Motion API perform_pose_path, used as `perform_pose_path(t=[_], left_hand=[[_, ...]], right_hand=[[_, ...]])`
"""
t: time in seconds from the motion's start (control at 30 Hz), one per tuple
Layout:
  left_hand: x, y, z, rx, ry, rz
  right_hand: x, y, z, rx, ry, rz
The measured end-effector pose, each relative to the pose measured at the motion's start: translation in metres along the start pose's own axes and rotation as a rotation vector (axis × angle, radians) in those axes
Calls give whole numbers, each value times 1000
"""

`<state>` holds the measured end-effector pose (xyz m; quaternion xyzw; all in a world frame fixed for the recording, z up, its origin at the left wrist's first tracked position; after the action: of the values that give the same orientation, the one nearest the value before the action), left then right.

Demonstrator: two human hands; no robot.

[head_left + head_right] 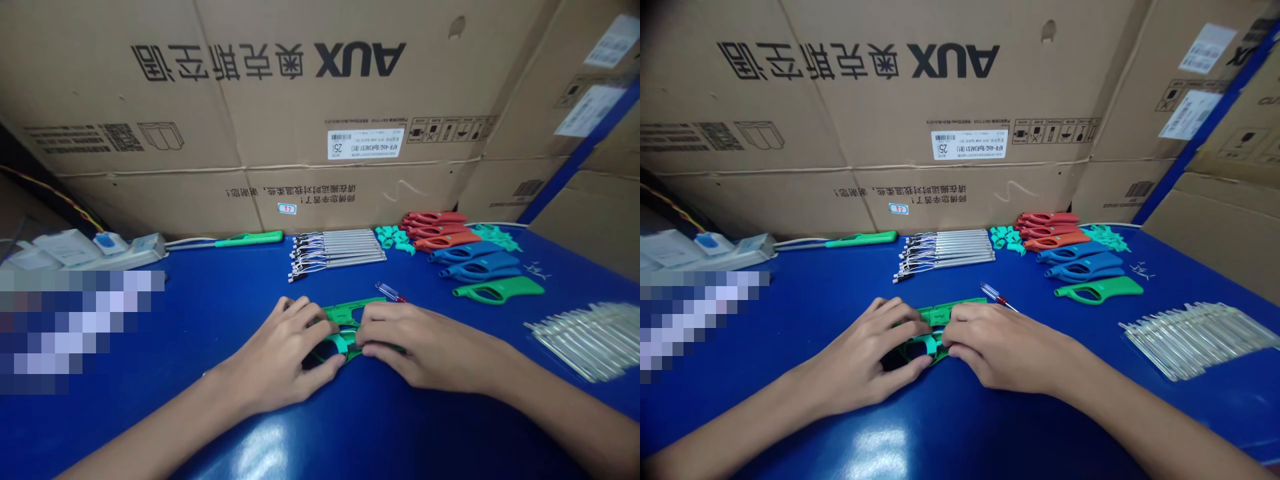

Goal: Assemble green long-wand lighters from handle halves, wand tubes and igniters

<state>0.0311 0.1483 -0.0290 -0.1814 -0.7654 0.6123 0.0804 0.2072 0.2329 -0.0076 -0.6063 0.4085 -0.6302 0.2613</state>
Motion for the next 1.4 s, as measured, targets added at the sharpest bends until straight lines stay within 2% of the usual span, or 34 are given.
perform_pose_path(t=[0.33, 0.67, 1.03, 1.4], left_hand=[[-1, -1, -2, -15, 7, -23], [-3, 2, -1, -86, 39, -6], [-5, -2, -1, -48, 74, -65], [-6, -3, -1, -49, 95, -79]], right_hand=[[1, 0, -3, -12, -24, -25], [-1, 1, -5, -14, 39, -49], [-3, 2, -4, -17, 12, -48], [2, 0, -2, -23, 102, -60]])
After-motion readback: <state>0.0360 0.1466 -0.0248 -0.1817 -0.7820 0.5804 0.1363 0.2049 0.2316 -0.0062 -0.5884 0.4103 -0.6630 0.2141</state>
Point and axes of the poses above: each hand's wrist, its own z-axis away from the middle knuckle, its own y-axis out of the palm, x = y × z, the point moved 3 cm from there along -z, towards the middle knuckle, and after that the axes turned 10 degrees about -z, right-handed, at the moved point
